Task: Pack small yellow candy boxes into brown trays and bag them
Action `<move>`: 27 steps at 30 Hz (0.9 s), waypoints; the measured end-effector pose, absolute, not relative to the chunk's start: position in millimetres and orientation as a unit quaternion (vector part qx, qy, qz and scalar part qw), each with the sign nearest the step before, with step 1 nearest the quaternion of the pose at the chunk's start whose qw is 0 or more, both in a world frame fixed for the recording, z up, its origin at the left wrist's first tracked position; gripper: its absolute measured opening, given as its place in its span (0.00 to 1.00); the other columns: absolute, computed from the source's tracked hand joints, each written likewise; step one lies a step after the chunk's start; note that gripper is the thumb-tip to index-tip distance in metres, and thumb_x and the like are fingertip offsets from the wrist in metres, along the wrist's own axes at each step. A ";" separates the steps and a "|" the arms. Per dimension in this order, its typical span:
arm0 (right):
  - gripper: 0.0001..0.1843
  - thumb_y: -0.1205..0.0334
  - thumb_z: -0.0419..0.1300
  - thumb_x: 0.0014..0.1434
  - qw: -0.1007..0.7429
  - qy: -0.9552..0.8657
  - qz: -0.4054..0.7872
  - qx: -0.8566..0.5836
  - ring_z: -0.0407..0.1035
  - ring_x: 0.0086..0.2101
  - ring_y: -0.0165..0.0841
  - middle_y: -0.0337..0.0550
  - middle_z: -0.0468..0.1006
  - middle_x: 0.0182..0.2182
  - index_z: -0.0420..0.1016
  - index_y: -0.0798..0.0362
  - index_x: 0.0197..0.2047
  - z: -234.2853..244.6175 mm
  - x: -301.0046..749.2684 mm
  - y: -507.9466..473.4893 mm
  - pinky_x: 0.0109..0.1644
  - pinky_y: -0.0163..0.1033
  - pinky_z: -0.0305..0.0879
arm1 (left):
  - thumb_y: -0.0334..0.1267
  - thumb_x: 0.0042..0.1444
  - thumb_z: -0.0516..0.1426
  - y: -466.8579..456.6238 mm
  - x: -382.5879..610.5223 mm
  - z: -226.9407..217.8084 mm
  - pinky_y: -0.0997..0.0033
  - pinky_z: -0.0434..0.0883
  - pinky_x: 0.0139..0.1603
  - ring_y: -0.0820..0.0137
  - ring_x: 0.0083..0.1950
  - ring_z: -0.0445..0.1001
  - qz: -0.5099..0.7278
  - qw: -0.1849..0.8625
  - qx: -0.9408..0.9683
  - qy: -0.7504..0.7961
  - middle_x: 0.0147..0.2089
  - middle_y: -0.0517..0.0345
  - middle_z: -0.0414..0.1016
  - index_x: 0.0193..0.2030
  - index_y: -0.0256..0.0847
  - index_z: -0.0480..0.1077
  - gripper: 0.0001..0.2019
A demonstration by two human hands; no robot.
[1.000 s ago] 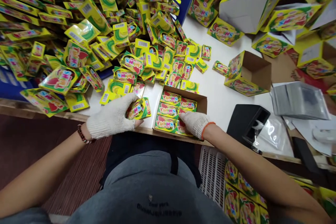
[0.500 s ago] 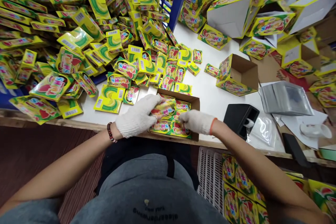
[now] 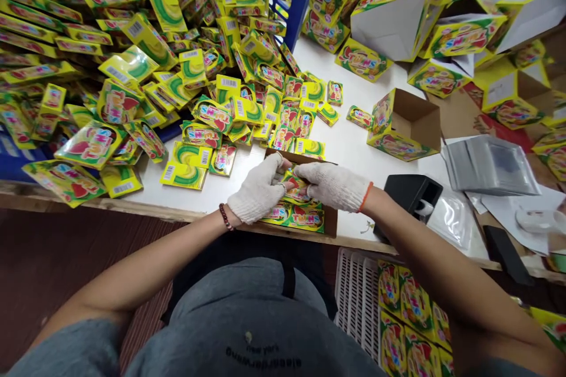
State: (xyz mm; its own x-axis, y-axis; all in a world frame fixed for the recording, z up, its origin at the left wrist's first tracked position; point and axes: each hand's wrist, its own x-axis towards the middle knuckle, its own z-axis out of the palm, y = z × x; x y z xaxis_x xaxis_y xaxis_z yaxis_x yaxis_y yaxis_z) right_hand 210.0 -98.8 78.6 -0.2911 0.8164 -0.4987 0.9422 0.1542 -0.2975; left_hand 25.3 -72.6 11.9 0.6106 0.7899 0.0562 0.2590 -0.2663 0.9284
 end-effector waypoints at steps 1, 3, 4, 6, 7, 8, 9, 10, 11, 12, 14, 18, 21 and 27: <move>0.18 0.66 0.54 0.60 0.139 0.747 -0.284 0.584 0.72 0.44 0.39 0.48 0.79 0.46 0.75 0.52 0.52 77.0 211.5 -97.0 0.45 0.38 0.62 | 0.33 0.58 0.57 -72.6 22.7 12.1 0.67 0.72 0.40 0.70 0.39 0.73 0.279 0.480 0.758 0.342 0.41 0.56 0.73 0.48 0.39 0.64 0.12; 0.18 0.67 0.52 0.61 0.216 0.731 -0.267 0.590 0.74 0.44 0.41 0.50 0.80 0.45 0.76 0.52 0.51 72.4 214.0 -93.4 0.44 0.40 0.64 | 0.34 0.60 0.56 -68.4 12.0 14.6 0.63 0.72 0.49 0.66 0.48 0.73 0.290 0.401 0.802 0.335 0.47 0.51 0.73 0.49 0.40 0.65 0.11; 0.18 0.67 0.52 0.61 0.257 0.721 -0.258 0.589 0.75 0.44 0.43 0.52 0.80 0.45 0.77 0.53 0.51 69.0 214.5 -91.8 0.44 0.41 0.64 | 0.34 0.61 0.55 -64.0 3.8 16.4 0.61 0.71 0.53 0.64 0.51 0.72 0.287 0.344 0.827 0.339 0.49 0.50 0.72 0.48 0.40 0.66 0.09; 0.18 0.68 0.54 0.61 0.319 0.705 -0.249 0.583 0.76 0.44 0.46 0.57 0.80 0.47 0.77 0.56 0.52 59.9 213.5 -89.0 0.43 0.43 0.66 | 0.35 0.61 0.55 -51.7 -16.5 19.4 0.59 0.69 0.53 0.62 0.52 0.70 0.255 0.228 0.862 0.373 0.47 0.50 0.71 0.44 0.40 0.68 0.05; 0.18 0.68 0.56 0.60 0.333 0.701 -0.249 0.579 0.76 0.45 0.47 0.59 0.79 0.48 0.77 0.57 0.52 54.6 212.1 -87.7 0.43 0.43 0.67 | 0.35 0.61 0.55 -44.8 -27.0 20.1 0.60 0.69 0.51 0.61 0.50 0.70 0.224 0.182 0.871 0.398 0.46 0.50 0.70 0.41 0.40 0.68 0.04; 0.18 0.67 0.58 0.59 0.338 0.698 -0.252 0.578 0.76 0.45 0.47 0.60 0.79 0.48 0.77 0.58 0.52 49.3 210.6 -86.5 0.43 0.43 0.67 | 0.37 0.60 0.56 -38.1 -36.5 19.9 0.60 0.68 0.48 0.60 0.48 0.70 0.185 0.144 0.875 0.424 0.45 0.50 0.70 0.40 0.40 0.68 0.04; 0.18 0.67 0.60 0.58 0.338 0.694 -0.256 0.582 0.76 0.45 0.47 0.60 0.80 0.47 0.77 0.58 0.52 44.1 209.1 -85.4 0.44 0.43 0.67 | 0.39 0.60 0.56 -32.2 -44.2 18.9 0.60 0.68 0.45 0.60 0.47 0.70 0.142 0.115 0.875 0.447 0.44 0.49 0.69 0.40 0.39 0.67 0.06; 0.18 0.66 0.61 0.57 0.334 0.690 -0.262 0.587 0.76 0.45 0.47 0.59 0.80 0.46 0.78 0.58 0.51 39.4 207.9 -84.4 0.44 0.43 0.68 | 0.42 0.59 0.57 -27.6 -49.7 17.1 0.61 0.67 0.43 0.59 0.45 0.70 0.099 0.096 0.874 0.467 0.43 0.49 0.69 0.41 0.39 0.67 0.09; 0.18 0.66 0.61 0.57 0.326 0.684 -0.265 0.596 0.76 0.45 0.46 0.59 0.80 0.46 0.78 0.58 0.51 35.2 207.2 -83.8 0.44 0.43 0.68 | 0.46 0.58 0.58 -24.2 -52.6 14.5 0.61 0.66 0.43 0.58 0.45 0.70 0.062 0.084 0.869 0.483 0.43 0.48 0.69 0.42 0.38 0.67 0.13; 0.18 0.65 0.60 0.58 0.318 0.679 -0.264 0.607 0.76 0.45 0.46 0.58 0.80 0.46 0.78 0.57 0.51 31.6 206.9 -83.5 0.44 0.42 0.68 | 0.49 0.57 0.59 -22.1 -53.1 11.3 0.60 0.65 0.43 0.57 0.45 0.70 0.031 0.078 0.864 0.496 0.43 0.47 0.69 0.44 0.38 0.67 0.17; 0.21 0.62 0.57 0.61 0.299 0.672 -0.252 0.628 0.75 0.46 0.46 0.59 0.78 0.49 0.74 0.57 0.56 25.8 207.1 -84.1 0.44 0.43 0.68 | 0.53 0.55 0.60 -19.8 -48.6 3.8 0.58 0.65 0.42 0.52 0.46 0.70 -0.001 0.070 0.851 0.521 0.44 0.42 0.70 0.46 0.37 0.67 0.22; 0.23 0.60 0.57 0.60 0.282 0.679 -0.247 0.631 0.74 0.47 0.48 0.61 0.76 0.51 0.73 0.56 0.57 18.6 206.2 -88.0 0.42 0.43 0.67 | 0.47 0.55 0.59 -15.4 -36.3 -9.6 0.55 0.66 0.40 0.48 0.46 0.70 -0.006 0.049 0.830 0.556 0.45 0.36 0.71 0.47 0.37 0.67 0.18; 0.21 0.59 0.59 0.59 0.280 0.680 -0.251 0.630 0.75 0.45 0.46 0.61 0.77 0.49 0.75 0.57 0.55 16.9 203.8 -91.2 0.42 0.42 0.67 | 0.43 0.51 0.60 -17.8 -39.2 -13.7 0.57 0.67 0.39 0.52 0.43 0.72 0.001 0.088 0.815 0.573 0.43 0.40 0.71 0.48 0.38 0.66 0.19; 0.18 0.62 0.57 0.60 0.273 0.669 -0.251 0.645 0.75 0.44 0.43 0.59 0.77 0.48 0.76 0.57 0.52 19.1 203.1 -93.9 0.41 0.39 0.65 | 0.40 0.52 0.60 -43.1 -62.6 -2.7 0.53 0.71 0.51 0.55 0.51 0.71 0.170 0.167 0.822 0.518 0.50 0.44 0.70 0.54 0.39 0.63 0.23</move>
State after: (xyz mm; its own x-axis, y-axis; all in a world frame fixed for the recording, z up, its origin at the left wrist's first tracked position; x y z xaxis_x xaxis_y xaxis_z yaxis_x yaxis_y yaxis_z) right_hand 203.1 -93.9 19.1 -0.0198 0.7249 -0.6886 0.9989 0.0435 0.0170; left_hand -62.6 -43.1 -2.7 0.4060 0.9077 0.1061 0.7942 -0.4079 0.4504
